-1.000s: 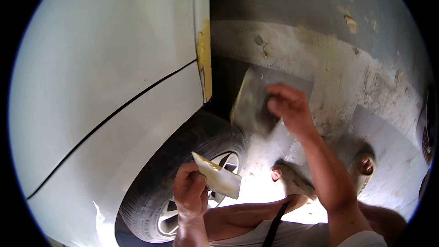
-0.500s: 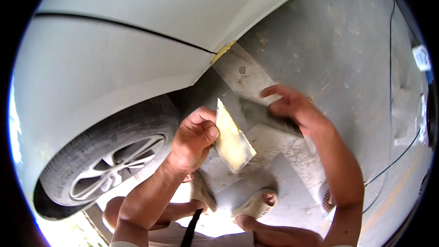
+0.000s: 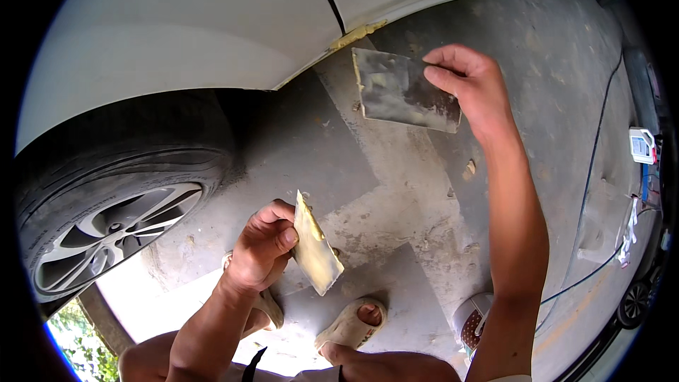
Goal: The person applies yellow body filler to the front bumper and wheel arch of a white car using a metal spreader. They repeatedly scrape filler from a palette onto the spreader and smooth it into the damaged area, then move to the front bumper near the headlight to continue applying filler.
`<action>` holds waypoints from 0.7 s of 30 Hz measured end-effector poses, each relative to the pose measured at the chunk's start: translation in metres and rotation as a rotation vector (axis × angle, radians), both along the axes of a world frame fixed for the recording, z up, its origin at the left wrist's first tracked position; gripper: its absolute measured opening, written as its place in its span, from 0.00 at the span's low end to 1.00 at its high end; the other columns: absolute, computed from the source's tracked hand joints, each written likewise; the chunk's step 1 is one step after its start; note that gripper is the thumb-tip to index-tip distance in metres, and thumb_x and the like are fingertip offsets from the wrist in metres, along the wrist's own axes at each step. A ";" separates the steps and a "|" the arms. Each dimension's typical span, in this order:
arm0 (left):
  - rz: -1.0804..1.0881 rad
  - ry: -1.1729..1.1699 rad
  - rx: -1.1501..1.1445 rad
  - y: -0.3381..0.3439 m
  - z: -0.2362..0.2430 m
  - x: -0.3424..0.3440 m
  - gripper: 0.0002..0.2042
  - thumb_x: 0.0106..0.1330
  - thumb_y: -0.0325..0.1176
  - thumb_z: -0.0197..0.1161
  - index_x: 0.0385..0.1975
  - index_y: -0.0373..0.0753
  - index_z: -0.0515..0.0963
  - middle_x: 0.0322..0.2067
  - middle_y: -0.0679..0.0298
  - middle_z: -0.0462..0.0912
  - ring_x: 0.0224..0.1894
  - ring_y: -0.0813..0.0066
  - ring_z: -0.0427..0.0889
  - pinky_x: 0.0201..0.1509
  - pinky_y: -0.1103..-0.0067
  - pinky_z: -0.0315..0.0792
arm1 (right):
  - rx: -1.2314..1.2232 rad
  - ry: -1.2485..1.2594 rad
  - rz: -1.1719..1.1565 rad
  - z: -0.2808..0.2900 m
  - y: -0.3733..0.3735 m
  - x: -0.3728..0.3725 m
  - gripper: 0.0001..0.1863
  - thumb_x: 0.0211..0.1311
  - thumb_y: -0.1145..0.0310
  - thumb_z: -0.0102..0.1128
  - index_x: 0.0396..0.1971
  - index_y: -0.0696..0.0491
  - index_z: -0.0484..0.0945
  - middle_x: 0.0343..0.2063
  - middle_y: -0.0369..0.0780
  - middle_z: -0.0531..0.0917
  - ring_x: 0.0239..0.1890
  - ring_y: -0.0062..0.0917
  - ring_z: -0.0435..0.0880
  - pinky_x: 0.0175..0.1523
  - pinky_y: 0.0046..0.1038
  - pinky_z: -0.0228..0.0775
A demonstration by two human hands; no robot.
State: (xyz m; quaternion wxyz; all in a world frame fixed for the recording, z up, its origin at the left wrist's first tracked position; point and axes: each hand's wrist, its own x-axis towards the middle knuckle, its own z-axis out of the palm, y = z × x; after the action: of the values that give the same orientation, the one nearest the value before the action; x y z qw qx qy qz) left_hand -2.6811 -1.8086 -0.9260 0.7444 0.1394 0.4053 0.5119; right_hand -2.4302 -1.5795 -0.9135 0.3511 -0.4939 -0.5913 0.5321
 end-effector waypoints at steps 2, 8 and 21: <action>0.006 -0.002 0.014 0.000 -0.001 0.003 0.05 0.61 0.24 0.58 0.36 0.38 0.73 0.30 0.61 0.79 0.30 0.65 0.81 0.34 0.72 0.77 | 0.021 0.013 0.015 0.003 0.002 -0.010 0.08 0.52 0.78 0.62 0.33 0.60 0.79 0.28 0.36 0.82 0.31 0.16 0.77 0.37 0.18 0.68; 0.003 -0.009 0.015 -0.001 -0.007 0.005 0.05 0.61 0.24 0.58 0.36 0.38 0.73 0.28 0.62 0.77 0.29 0.62 0.82 0.31 0.70 0.78 | 0.039 -0.006 0.072 0.005 0.006 -0.022 0.07 0.51 0.77 0.63 0.32 0.60 0.79 0.27 0.35 0.82 0.30 0.16 0.77 0.36 0.18 0.68; 0.014 -0.044 0.031 0.001 -0.007 0.007 0.06 0.60 0.25 0.58 0.36 0.39 0.73 0.28 0.63 0.76 0.28 0.61 0.82 0.29 0.70 0.77 | 0.073 -0.044 0.108 0.002 0.012 -0.029 0.08 0.53 0.78 0.62 0.35 0.59 0.79 0.29 0.34 0.81 0.32 0.15 0.76 0.39 0.17 0.67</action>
State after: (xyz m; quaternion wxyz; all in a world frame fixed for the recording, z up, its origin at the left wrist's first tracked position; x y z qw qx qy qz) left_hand -2.6743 -1.8076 -0.9333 0.7473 0.1367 0.3820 0.5262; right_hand -2.4592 -1.5672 -0.9118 0.3266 -0.4595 -0.6438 0.5175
